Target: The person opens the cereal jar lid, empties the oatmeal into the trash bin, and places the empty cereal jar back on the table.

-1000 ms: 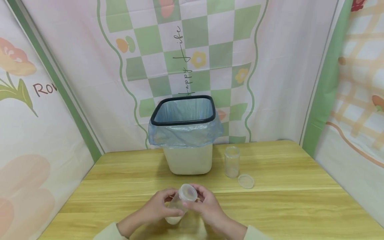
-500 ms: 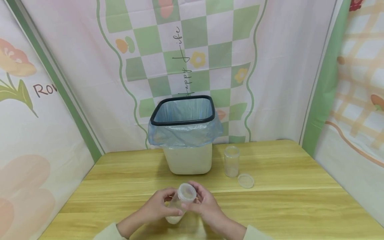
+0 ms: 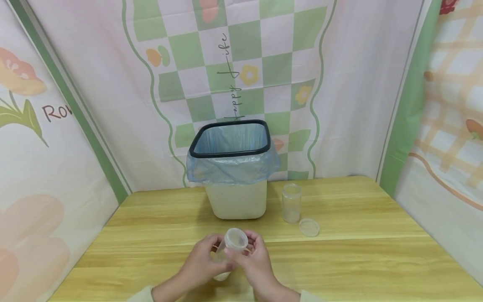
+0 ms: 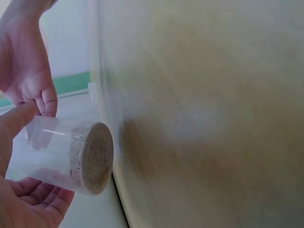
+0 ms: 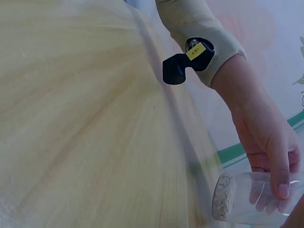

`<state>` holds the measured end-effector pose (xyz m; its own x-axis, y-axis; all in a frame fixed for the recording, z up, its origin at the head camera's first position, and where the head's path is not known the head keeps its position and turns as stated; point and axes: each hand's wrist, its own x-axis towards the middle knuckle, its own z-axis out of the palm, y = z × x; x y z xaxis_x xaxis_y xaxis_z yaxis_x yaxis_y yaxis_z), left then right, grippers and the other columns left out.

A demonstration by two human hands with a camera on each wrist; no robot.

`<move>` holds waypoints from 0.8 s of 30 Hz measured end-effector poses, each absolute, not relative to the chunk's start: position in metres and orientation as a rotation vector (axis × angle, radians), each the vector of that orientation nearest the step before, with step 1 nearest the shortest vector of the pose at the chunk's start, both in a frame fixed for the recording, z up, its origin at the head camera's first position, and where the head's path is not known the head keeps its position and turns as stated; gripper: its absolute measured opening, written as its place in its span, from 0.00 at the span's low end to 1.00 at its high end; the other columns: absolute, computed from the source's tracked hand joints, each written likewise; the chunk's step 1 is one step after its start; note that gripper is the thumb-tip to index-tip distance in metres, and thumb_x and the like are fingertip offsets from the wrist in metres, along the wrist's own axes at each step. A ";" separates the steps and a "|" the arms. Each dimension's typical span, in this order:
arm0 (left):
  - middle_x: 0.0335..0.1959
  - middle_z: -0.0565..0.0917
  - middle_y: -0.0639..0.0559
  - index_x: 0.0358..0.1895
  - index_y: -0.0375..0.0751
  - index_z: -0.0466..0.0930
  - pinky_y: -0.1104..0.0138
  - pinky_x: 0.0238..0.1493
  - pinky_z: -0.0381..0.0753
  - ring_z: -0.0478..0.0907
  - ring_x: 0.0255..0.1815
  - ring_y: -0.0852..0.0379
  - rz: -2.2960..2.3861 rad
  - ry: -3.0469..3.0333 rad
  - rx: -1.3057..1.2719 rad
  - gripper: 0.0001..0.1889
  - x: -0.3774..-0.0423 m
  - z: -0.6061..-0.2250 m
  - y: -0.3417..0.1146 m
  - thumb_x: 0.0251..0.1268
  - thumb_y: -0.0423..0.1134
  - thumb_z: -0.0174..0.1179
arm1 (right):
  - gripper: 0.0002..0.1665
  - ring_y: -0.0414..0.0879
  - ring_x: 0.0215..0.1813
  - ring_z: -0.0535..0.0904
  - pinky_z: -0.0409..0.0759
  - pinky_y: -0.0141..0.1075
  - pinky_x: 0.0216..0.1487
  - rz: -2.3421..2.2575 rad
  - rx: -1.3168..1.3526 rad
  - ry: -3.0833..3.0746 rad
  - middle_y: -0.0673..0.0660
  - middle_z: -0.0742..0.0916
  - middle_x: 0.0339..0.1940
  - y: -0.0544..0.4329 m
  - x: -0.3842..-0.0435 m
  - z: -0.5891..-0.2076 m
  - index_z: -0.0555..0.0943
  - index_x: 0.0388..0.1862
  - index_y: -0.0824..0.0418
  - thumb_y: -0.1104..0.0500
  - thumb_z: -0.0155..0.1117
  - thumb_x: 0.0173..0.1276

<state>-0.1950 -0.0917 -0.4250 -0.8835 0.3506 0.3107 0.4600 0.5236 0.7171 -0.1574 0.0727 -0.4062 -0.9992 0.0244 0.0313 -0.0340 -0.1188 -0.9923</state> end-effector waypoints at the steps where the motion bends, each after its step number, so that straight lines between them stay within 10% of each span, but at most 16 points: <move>1: 0.39 0.79 0.56 0.45 0.46 0.79 0.68 0.39 0.75 0.75 0.38 0.57 -1.267 -2.635 -0.699 0.28 -0.194 -0.425 -0.091 0.42 0.55 0.77 | 0.40 0.57 0.63 0.70 0.68 0.51 0.65 2.321 -0.001 -2.060 0.64 0.74 0.61 0.072 -0.157 -0.406 0.61 0.65 0.71 0.64 0.71 0.59; 24: 0.38 0.80 0.59 0.45 0.45 0.81 0.67 0.42 0.79 0.77 0.40 0.59 -1.369 -2.575 -0.814 0.25 -0.197 -0.429 -0.096 0.44 0.50 0.77 | 0.36 0.59 0.66 0.70 0.67 0.51 0.66 2.343 0.048 -2.093 0.63 0.78 0.60 0.078 -0.165 -0.414 0.66 0.63 0.72 0.64 0.72 0.59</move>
